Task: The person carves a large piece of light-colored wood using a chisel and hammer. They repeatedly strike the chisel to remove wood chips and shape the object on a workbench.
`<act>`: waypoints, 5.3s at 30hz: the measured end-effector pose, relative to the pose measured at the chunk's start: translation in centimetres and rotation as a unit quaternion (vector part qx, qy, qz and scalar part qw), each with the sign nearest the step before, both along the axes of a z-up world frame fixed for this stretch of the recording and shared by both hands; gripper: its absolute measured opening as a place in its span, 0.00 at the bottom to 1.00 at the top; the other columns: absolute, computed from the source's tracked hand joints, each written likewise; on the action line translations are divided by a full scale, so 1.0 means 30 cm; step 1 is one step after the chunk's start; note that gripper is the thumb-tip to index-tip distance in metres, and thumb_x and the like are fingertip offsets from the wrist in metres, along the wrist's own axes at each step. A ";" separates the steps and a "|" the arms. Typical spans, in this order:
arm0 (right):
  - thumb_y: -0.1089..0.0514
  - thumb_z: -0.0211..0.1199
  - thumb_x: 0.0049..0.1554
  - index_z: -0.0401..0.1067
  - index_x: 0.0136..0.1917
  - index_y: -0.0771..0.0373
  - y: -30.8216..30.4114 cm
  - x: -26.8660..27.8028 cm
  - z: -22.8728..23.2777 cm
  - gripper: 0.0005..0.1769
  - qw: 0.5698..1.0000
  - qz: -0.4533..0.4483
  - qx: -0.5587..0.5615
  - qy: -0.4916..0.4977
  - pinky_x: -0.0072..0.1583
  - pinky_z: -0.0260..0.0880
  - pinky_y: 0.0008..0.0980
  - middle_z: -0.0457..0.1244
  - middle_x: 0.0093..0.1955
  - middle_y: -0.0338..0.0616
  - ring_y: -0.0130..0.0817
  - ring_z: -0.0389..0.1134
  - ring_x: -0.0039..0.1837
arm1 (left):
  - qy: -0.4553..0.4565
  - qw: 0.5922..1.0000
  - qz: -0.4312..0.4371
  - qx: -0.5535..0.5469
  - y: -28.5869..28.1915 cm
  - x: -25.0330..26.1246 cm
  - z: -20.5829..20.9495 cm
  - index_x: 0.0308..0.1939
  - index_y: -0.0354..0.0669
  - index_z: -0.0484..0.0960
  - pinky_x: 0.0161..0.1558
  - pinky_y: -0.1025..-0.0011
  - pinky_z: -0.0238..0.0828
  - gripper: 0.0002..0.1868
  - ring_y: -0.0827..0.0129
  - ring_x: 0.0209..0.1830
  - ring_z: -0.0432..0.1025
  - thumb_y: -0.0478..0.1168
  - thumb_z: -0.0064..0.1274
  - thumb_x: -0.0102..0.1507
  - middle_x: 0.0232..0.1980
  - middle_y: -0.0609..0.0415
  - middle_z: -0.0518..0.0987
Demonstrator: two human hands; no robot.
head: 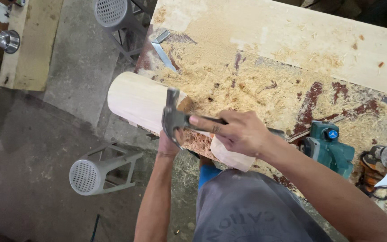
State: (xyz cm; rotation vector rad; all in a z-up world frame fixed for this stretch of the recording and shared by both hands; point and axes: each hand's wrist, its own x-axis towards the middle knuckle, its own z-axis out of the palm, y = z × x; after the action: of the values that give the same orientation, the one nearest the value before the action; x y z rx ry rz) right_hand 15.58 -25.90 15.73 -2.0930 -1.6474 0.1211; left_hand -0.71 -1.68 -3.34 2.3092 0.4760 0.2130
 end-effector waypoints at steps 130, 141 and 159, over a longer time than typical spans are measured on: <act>0.60 0.60 0.58 0.52 0.81 0.24 0.663 -0.029 0.399 0.45 0.974 0.046 -0.218 -0.043 0.38 0.71 0.39 0.67 0.34 0.43 0.37 0.69 0.33 | -0.048 0.967 0.158 -0.194 0.060 -0.017 0.092 0.57 0.35 0.65 0.34 0.58 0.78 0.16 0.49 0.34 0.81 0.36 0.49 0.68 0.33 0.36 0.81; 0.59 0.63 0.56 0.52 0.81 0.28 0.621 -0.033 0.444 0.47 0.958 0.095 -0.252 -0.104 0.40 0.71 0.36 0.65 0.38 0.42 0.37 0.68 0.36 | -0.041 0.978 0.134 -0.154 0.050 -0.013 0.097 0.58 0.36 0.63 0.24 0.51 0.73 0.17 0.44 0.22 0.77 0.40 0.48 0.70 0.23 0.39 0.78; 0.65 0.68 0.54 0.55 0.82 0.41 0.435 0.097 0.355 0.48 0.987 0.142 -0.030 -0.067 0.37 0.70 0.32 0.67 0.41 0.44 0.31 0.67 0.34 | -0.115 0.969 0.161 -0.148 0.038 -0.039 0.056 0.65 0.38 0.61 0.31 0.51 0.74 0.21 0.41 0.32 0.80 0.39 0.49 0.71 0.31 0.37 0.81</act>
State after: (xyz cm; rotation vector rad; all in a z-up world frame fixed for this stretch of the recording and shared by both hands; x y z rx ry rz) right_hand 18.48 -12.85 26.37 -1.9332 -2.0403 0.1257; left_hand -1.88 -0.53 -1.65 1.8799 0.7114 0.5244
